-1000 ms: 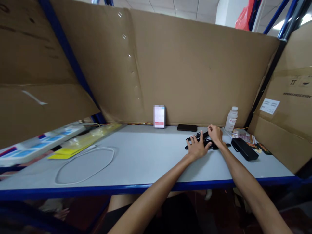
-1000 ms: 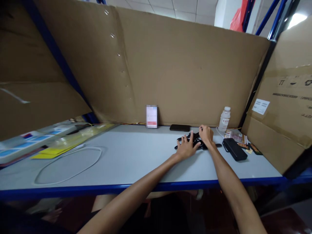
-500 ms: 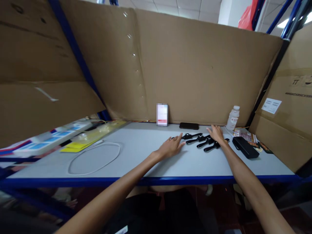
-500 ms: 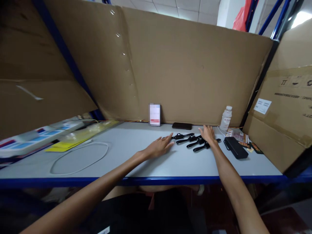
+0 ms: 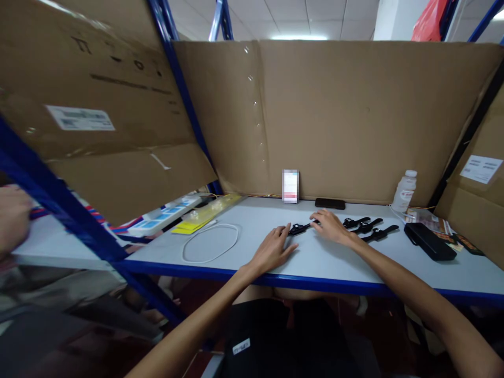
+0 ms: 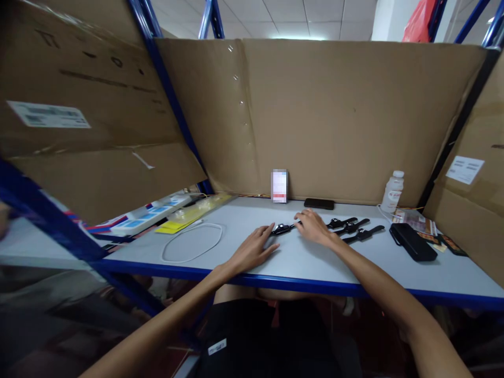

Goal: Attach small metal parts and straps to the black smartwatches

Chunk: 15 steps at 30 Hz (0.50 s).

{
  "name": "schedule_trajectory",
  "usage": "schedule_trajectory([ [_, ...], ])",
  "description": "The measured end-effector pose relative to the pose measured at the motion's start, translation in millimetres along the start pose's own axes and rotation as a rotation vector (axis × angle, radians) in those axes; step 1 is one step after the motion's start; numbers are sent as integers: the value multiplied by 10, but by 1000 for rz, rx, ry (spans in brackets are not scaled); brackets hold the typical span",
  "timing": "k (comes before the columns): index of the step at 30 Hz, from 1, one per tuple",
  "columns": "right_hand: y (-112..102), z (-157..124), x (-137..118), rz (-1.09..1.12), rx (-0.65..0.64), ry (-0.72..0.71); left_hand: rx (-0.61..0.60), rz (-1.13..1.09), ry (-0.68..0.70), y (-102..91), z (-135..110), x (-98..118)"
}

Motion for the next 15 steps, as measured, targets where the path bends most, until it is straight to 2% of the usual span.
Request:
schedule_trajectory([
  [3, 180, 69, -254, 24, -36, -62, -17, -7, 16, 93, 353, -10],
  [7, 290, 111, -298, 28, -34, -14, -58, -39, 57, 168, 738, -71],
  [11, 325, 139, -230, 33, -15, 71, -80, -79, 84, 193, 924, -78],
  [15, 342, 170, -168, 68, -4, 127, -89, -87, 64, 205, 970, -27],
])
Point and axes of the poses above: each hand's wrist, its own z-axis towards the middle knuckle, its own y-axis out of the palm, x = y × z, the point moved 3 cm from there along z, towards the middle knuckle, and after that the axes turned 4 degrees about -z, right-handed, at the moved point
